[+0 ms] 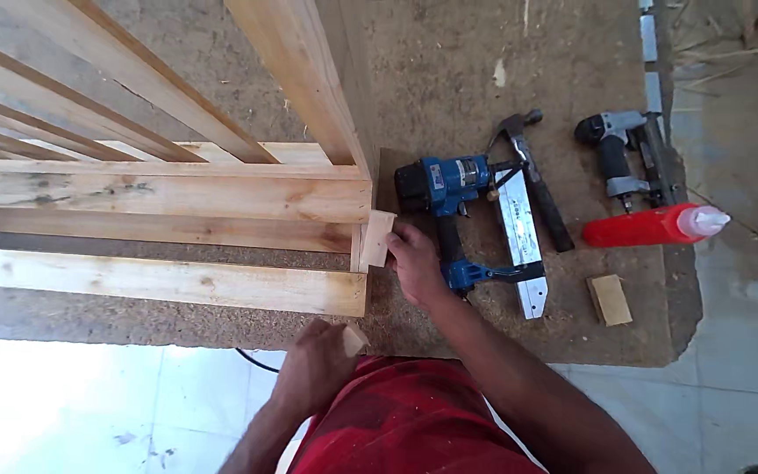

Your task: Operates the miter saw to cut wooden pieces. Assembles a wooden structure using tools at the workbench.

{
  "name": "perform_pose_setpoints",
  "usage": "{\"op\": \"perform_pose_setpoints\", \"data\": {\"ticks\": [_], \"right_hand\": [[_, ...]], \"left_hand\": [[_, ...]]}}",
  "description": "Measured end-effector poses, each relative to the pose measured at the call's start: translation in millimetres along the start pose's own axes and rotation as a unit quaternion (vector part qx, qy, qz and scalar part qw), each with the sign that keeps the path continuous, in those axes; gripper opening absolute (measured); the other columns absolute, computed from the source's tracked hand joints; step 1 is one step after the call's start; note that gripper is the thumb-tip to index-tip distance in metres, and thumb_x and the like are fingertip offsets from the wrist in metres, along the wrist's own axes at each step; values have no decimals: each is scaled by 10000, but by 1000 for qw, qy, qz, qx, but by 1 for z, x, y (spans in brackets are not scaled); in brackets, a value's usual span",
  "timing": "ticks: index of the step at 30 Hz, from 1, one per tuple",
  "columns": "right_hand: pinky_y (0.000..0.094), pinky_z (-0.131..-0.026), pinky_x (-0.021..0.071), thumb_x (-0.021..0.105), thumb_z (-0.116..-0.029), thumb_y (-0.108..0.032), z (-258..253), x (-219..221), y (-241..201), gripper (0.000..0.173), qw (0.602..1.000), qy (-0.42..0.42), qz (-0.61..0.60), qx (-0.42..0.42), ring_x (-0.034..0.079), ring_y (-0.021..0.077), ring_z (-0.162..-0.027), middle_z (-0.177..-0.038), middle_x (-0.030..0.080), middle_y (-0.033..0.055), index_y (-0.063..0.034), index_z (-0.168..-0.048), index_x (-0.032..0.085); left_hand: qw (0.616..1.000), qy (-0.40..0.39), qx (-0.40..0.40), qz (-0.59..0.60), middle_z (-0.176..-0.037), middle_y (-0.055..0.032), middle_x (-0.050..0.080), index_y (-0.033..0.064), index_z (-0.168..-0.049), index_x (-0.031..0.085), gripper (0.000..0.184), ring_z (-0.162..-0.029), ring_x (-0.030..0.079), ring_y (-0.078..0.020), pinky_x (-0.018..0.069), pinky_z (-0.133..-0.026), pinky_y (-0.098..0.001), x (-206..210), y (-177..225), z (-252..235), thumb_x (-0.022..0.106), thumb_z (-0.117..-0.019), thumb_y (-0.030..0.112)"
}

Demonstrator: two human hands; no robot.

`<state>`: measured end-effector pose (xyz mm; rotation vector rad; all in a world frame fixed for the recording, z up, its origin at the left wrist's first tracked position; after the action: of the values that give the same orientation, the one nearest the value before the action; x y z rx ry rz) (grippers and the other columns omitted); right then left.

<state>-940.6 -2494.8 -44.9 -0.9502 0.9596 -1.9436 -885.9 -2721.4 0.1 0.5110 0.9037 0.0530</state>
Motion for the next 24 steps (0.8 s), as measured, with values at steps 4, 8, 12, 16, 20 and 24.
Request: {"op": "perform_pose_setpoints", "data": {"ticks": [4, 8, 12, 16, 20, 24], "right_hand": [[400, -819, 597, 551, -1056, -211, -3, 16, 17, 255, 989, 2, 149, 6, 706, 178, -893, -1018, 726, 97, -35, -1188, 680], [474, -821, 589, 480, -1086, -292, -6, 19, 14, 306, 944, -20, 328, 18, 709, 225, -894, -987, 716, 102, -75, -1167, 681], [519, -821, 566, 454, -1096, -302, -6, 29, -6, 312, 896, -59, 439, 36, 695, 283, -939, -978, 693, 133, -77, -1149, 662], [520, -816, 562, 463, -1092, -274, -4, 33, -19, 295, 874, -66, 479, 53, 690, 308, -947, -976, 683, 155, -55, -1130, 657], [531, -833, 558, 477, -1089, -270, -9, 29, -20, 305, 873, -92, 477, 37, 685, 315, -955, -998, 684, 168, -36, -1140, 666], [520, -862, 585, 527, -1065, -262, -13, 23, -6, 294, 898, -54, 436, 27, 717, 285, -959, -1040, 722, 146, -68, -1216, 688]], "left_hand": [[993, -58, -58, -86, -1290, -145, 639, 149, -1355, 660, 522, -1208, 615, -328, 530, -1011, -515, 64, -45, -19, 733, -896, 387], [992, -20, -26, -120, -1310, -94, 647, 211, -1364, 647, 500, -1268, 587, -303, 520, -1037, -481, 86, -65, -36, 731, -909, 401], [991, 6, 9, -131, -1296, -36, 693, 187, -1310, 686, 502, -1278, 605, -260, 514, -1049, -468, 70, -54, -28, 681, -934, 519], [978, 178, 101, -33, -1031, -50, 767, 120, -1097, 773, 355, -966, 742, -227, 619, -858, -469, 17, -15, -10, 687, -952, 433], [966, 233, 103, 36, -1186, -112, 724, 58, -1208, 715, 305, -1128, 687, -270, 565, -983, -493, -32, 18, -30, 608, -1022, 275], [988, 150, 8, 35, -1348, -157, 648, 68, -1439, 554, 513, -1248, 632, -308, 501, -1062, -545, -44, 29, -89, 567, -1050, 401]]}}
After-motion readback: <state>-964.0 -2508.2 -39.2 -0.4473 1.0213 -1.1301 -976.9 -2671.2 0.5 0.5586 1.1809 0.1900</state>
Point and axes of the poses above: each hand's wrist, its own z-axis away from the middle knuckle, its own x-axis out of the palm, y = z × x, the point moved 6 cm from there along -z, towards the middle knuckle
